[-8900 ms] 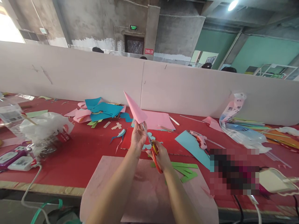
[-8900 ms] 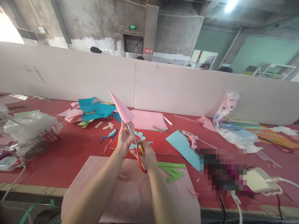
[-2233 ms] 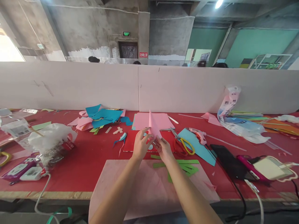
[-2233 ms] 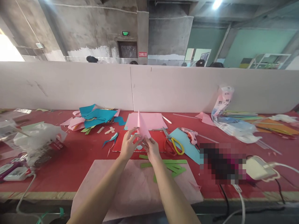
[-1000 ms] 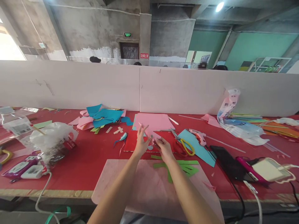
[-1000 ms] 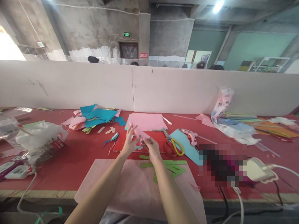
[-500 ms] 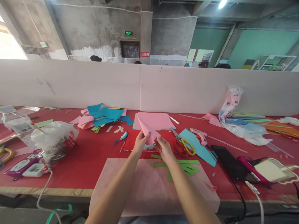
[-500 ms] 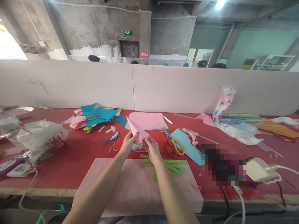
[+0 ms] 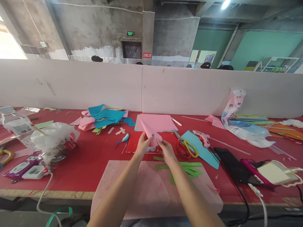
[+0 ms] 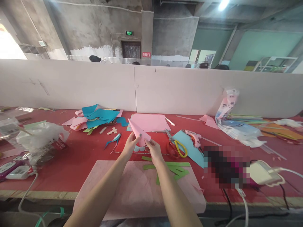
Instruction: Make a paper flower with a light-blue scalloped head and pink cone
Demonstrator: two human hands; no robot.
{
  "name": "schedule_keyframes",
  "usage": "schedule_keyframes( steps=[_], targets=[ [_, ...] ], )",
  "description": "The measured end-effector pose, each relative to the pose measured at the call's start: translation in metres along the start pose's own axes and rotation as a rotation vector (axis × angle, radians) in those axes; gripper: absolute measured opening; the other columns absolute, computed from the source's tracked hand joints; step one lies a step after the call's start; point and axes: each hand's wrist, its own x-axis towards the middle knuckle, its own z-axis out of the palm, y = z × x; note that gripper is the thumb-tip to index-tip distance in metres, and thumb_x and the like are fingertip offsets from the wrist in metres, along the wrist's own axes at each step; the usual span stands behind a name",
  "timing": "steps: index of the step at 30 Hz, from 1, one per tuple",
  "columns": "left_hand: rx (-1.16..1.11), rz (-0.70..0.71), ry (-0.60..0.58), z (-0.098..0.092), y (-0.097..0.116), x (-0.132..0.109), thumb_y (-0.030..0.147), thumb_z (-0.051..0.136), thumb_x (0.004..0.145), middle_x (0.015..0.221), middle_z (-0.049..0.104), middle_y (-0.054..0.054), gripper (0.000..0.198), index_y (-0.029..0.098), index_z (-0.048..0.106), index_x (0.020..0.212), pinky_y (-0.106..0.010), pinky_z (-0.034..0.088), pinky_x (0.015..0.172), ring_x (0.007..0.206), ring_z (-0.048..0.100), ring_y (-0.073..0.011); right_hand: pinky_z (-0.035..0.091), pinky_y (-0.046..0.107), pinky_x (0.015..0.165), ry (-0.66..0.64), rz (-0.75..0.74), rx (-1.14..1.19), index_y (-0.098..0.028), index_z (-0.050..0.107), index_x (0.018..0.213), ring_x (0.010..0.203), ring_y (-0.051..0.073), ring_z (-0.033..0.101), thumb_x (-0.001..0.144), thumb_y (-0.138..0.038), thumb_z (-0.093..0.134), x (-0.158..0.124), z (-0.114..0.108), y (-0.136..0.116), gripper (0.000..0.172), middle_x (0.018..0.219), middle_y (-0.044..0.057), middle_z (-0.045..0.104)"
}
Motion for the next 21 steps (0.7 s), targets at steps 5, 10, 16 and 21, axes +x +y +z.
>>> schedule_keyframes(
  steps=[5,10,16,21],
  targets=[
    [0.003,-0.011,0.038,0.0009,0.0041,-0.0011,0.041,0.063,0.067,0.096,0.064,-0.009,0.039,0.014,0.055,0.094,-0.032,0.046,0.080,0.092,0.058,-0.0220,0.042,0.021,0.045,-0.009,-0.009,-0.055,-0.016,0.065,0.075,0.052,0.011,0.053,0.060,-0.042,0.070,-0.0044,0.0050,-0.0047,0.031,0.063,0.000,0.062],
    [0.015,-0.011,0.037,-0.0004,0.0055,-0.0023,0.041,0.062,0.068,0.095,0.063,-0.009,0.038,0.015,0.055,0.094,-0.032,0.046,0.079,0.092,0.058,-0.0221,0.042,0.022,0.045,0.016,-0.013,-0.116,-0.016,0.065,0.070,0.050,0.012,0.052,0.055,-0.040,0.073,-0.0046,0.0054,-0.0025,0.030,0.058,0.000,0.060],
    [0.028,-0.029,0.037,0.0000,0.0045,-0.0016,0.042,0.063,0.066,0.096,0.064,-0.008,0.040,0.015,0.056,0.095,-0.032,0.046,0.080,0.094,0.058,-0.0223,0.042,0.022,0.046,0.026,-0.035,-0.074,-0.016,0.067,0.075,0.050,0.011,0.052,0.052,-0.039,0.074,-0.0043,0.0048,-0.0017,0.034,0.062,0.000,0.062],
    [0.009,-0.032,0.053,-0.0015,0.0034,-0.0003,0.043,0.063,0.066,0.099,0.064,-0.009,0.041,0.015,0.057,0.096,-0.031,0.045,0.079,0.095,0.057,-0.0229,0.042,0.022,0.046,-0.009,-0.024,-0.070,-0.017,0.066,0.073,0.052,0.012,0.052,0.055,-0.039,0.073,-0.0053,0.0064,-0.0030,0.030,0.060,0.000,0.060]
  ],
)
